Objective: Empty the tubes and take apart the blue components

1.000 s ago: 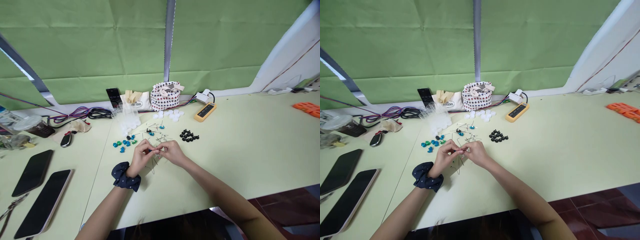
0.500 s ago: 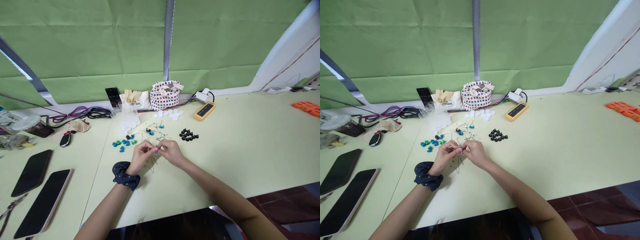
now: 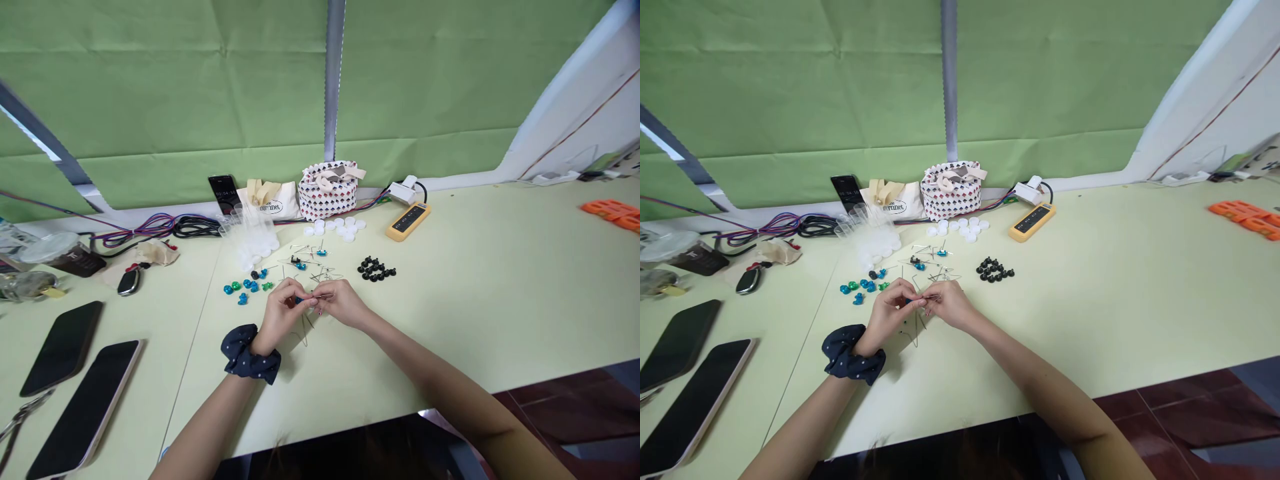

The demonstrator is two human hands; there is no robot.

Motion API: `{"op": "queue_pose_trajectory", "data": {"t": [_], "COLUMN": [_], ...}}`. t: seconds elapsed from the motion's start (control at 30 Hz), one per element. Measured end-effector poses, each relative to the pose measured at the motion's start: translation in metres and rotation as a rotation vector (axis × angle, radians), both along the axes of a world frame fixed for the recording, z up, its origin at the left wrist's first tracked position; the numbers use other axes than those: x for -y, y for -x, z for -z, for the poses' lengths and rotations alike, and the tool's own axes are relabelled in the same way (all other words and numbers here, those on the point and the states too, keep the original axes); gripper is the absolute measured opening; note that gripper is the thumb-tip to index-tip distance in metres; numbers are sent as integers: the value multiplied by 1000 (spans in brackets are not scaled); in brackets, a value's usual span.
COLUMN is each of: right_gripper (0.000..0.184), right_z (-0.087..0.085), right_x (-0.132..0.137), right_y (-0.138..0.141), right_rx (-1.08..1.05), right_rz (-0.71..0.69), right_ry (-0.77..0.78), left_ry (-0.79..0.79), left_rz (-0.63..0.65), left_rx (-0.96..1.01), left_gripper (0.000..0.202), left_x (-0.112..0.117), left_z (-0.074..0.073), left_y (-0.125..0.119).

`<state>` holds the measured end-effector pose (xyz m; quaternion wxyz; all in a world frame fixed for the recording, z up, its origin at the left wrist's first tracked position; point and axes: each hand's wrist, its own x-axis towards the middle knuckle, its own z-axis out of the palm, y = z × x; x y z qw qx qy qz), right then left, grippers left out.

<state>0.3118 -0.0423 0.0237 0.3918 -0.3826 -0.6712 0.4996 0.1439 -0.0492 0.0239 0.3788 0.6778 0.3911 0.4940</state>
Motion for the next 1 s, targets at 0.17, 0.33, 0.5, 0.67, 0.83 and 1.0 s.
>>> {"op": "queue_pose_trajectory", "data": {"t": [0.17, 0.33, 0.5, 0.67, 0.83, 1.0], "right_gripper": [10, 16, 18, 17, 17, 7], "right_z": [-6, -3, 2, -1, -3, -1], "right_x": [2, 1, -1, 0, -2, -10], "right_y": [-1, -1, 0, 0, -2, -8], "right_rx": [68, 141, 114, 144, 171, 396], "right_rz": [37, 91, 116, 176, 192, 194], "right_ry": [-18, 88, -7, -102, -114, -243], "left_ry": [-4, 7, 28, 75, 190, 244], "left_rz": [7, 23, 23, 24, 17, -181], "left_rx": [0, 19, 52, 123, 180, 126], "left_gripper": [16, 16, 12, 12, 21, 23], "left_x": [1, 3, 2, 3, 4, -3], "left_z": [0, -2, -2, -2, -3, -4], "left_y": [-1, -2, -1, -3, -4, 7]}}
